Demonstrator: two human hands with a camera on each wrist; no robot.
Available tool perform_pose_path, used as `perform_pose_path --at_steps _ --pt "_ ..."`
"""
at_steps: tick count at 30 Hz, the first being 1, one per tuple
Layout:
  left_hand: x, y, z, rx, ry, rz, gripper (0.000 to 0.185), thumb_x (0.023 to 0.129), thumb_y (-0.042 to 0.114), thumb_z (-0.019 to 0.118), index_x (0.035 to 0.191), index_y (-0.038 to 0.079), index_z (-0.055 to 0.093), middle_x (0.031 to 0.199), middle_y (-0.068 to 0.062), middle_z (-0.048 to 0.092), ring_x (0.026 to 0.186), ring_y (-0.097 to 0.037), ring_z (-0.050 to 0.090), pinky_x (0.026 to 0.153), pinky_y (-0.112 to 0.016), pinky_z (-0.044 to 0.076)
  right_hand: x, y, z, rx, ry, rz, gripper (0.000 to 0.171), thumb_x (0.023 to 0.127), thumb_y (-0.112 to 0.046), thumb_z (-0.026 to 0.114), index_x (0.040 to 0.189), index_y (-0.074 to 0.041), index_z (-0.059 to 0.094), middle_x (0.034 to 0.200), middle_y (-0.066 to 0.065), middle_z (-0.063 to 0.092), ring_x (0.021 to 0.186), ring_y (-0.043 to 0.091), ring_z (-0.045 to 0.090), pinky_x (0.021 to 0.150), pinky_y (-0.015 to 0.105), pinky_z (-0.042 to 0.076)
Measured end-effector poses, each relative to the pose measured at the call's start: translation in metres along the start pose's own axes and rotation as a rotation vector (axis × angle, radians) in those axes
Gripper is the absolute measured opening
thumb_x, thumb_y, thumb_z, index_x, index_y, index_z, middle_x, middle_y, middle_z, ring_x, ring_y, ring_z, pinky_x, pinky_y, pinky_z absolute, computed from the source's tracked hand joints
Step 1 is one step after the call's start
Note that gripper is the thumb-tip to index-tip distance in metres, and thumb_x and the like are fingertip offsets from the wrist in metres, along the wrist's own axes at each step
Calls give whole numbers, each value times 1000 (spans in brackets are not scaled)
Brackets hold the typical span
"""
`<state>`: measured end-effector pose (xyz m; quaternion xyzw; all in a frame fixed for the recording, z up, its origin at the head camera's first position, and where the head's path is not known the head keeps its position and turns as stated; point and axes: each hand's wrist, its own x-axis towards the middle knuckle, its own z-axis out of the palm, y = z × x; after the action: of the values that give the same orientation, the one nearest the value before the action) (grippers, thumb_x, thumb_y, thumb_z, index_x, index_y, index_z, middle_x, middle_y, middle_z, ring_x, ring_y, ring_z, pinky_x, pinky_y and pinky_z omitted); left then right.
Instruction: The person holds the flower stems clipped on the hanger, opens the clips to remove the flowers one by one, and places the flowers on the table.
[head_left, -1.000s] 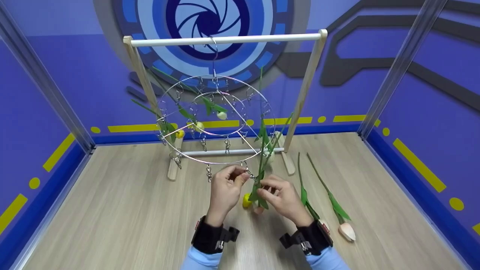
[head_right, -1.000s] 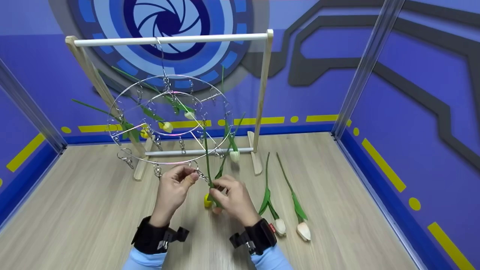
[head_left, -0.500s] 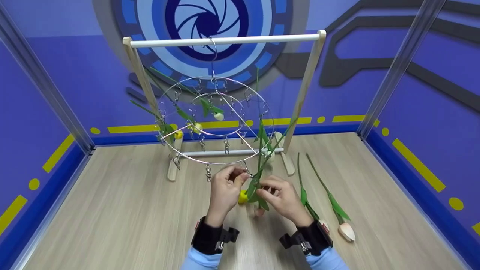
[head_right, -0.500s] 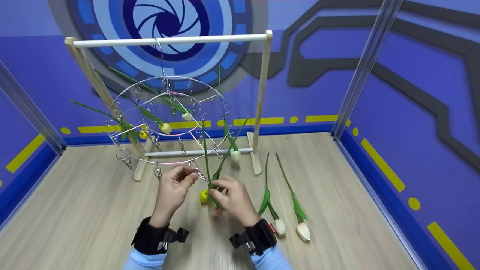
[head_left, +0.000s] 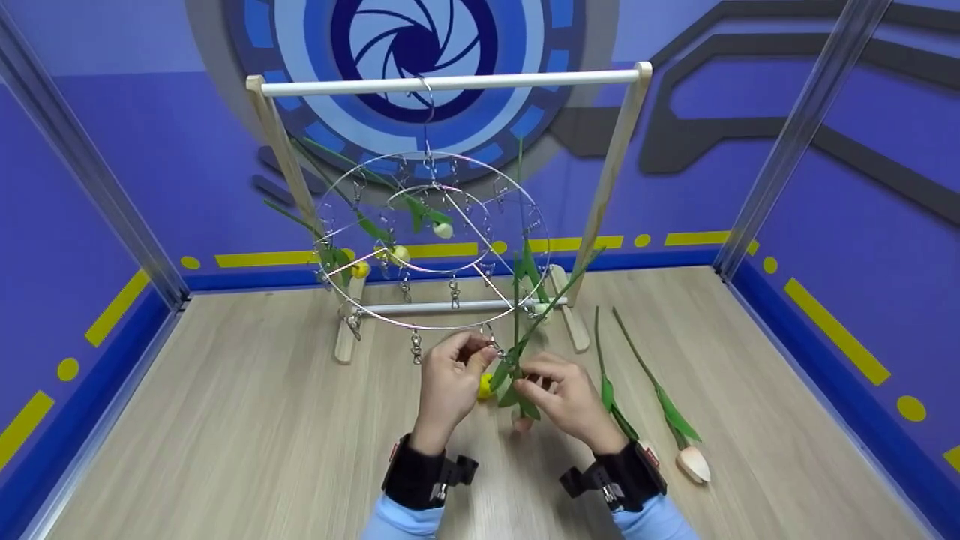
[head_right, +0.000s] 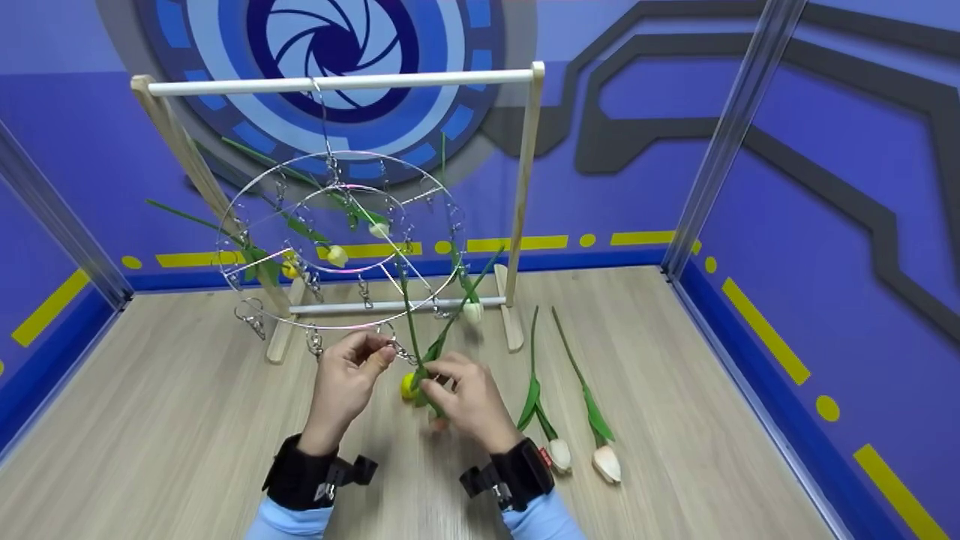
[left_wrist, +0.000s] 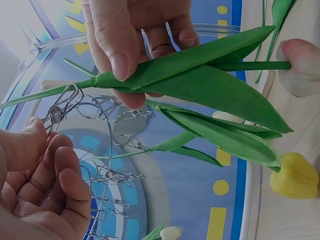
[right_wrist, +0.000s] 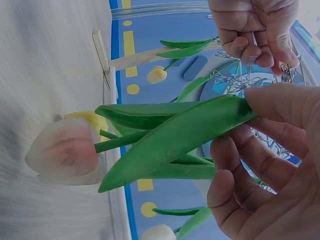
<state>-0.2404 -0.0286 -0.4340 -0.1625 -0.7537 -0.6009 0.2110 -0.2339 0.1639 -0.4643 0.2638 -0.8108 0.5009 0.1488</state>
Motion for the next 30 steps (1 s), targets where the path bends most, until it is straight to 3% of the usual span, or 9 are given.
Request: perform_pose_path --at_steps 10,30 --pt "0 -2 0 5 0 -3 5 90 4 77 91 1 74 79 -7 69 69 -9 55 63 -21 44 -1 -1 -4 -10 -9 45 16 90 -2 74 106 -3 79 95 4 72 73 9 57 62 23 48" --pt "1 -2 1 13 19 -9 9 93 7 76 97 0 72 85 -6 70 72 -11 60 65 -22 49 -3 1 -12 -25 -31 82 16 92 -5 74 107 -2 79 100 7 73 73 6 57 63 21 48"
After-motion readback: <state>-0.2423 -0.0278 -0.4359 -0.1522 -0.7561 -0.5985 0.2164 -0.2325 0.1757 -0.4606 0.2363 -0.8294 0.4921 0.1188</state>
